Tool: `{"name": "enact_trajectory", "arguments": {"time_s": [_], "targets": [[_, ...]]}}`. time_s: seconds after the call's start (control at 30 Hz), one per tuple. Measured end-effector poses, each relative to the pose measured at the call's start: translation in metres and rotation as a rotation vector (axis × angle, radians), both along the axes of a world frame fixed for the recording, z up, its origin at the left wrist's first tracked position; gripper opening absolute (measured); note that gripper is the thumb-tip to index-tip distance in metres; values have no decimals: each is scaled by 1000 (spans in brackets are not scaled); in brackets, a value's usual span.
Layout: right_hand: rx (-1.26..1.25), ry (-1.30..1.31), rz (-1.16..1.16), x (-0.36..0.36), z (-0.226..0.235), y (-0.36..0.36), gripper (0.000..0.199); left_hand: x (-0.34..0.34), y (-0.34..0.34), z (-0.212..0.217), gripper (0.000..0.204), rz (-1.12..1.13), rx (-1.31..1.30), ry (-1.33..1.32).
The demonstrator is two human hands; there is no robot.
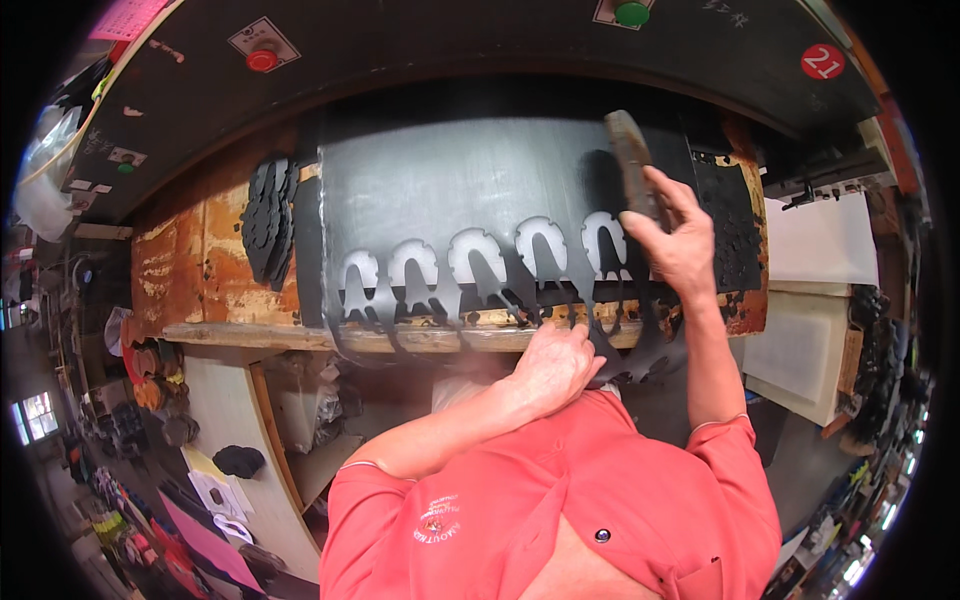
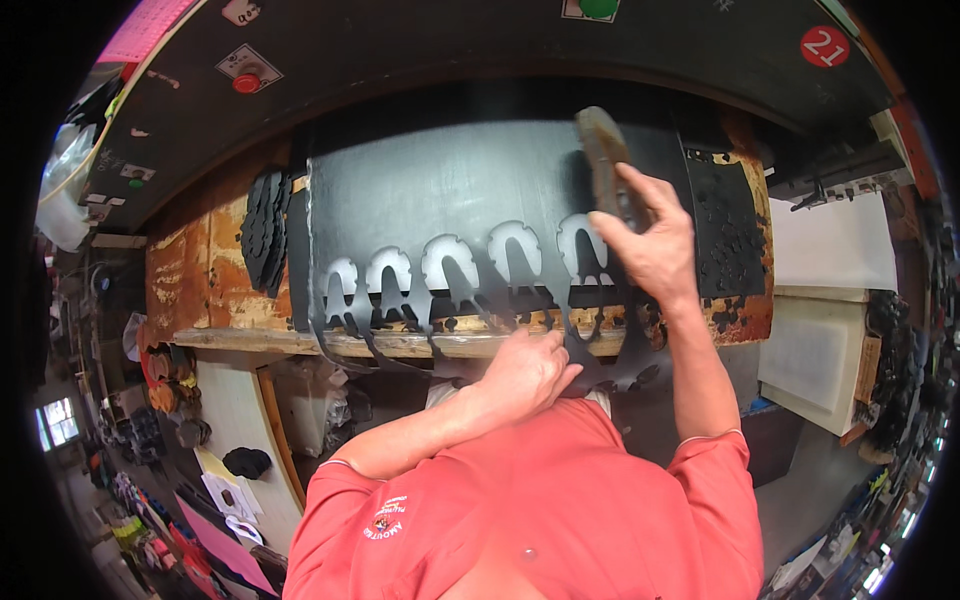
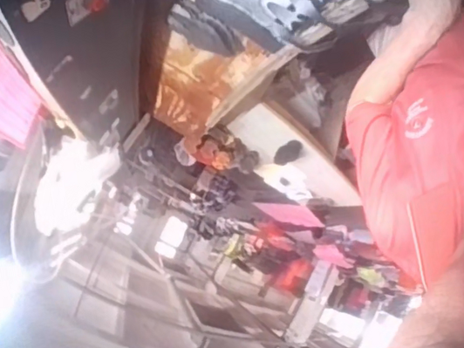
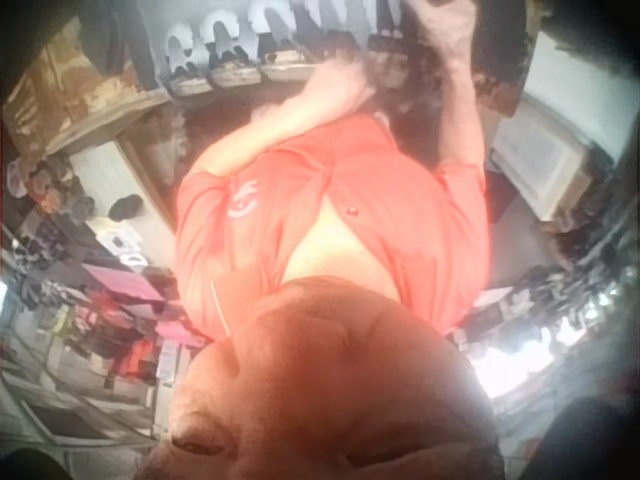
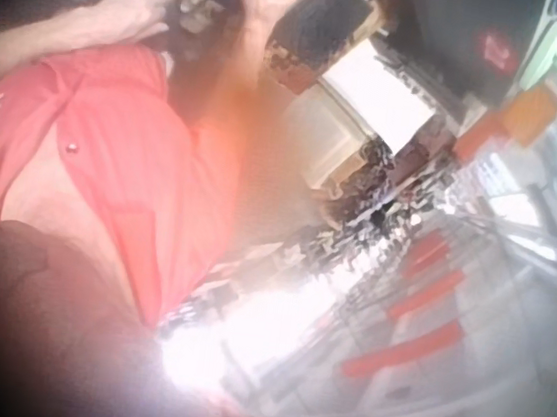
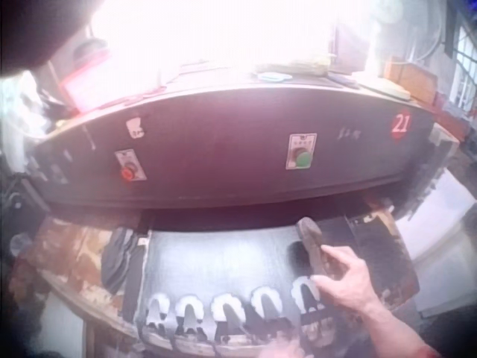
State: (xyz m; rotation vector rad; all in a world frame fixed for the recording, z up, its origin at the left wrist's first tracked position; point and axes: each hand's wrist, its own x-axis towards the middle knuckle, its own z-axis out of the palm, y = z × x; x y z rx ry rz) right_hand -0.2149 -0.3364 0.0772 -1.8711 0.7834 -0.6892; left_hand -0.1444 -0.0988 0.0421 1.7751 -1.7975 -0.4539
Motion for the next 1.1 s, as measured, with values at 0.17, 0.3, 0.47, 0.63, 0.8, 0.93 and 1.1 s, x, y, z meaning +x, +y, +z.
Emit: {"name": "enact_trajectory", "arguments": {"time_s": [0.17,0.3,0.47,0.63,0.8,0.93,1.1], "targets": [[-531,167,11,43,-29,27,66,7,11,10,26,-67,112,203],[-621,136,47,40,-48,33,63,68,34,18,7,397,-80,412],[-748,269,-336,-18,-50,-34,49,199,80,-3,29,948,-266,-105],[-459,535,-520,-69,-64,-58,54,261,103,-44,52,1182,-27,-108],[-205,324,-559,-81,-85,-61,43,263,102,-58,46,1260,-129,24],[-163,164,-516,-93,-85,-58,31,251,96,-48,41,1219,-136,-143],[-134,204,-541,-120,-89,-48,32,232,85,-46,37,1180,-175,-241]]}}
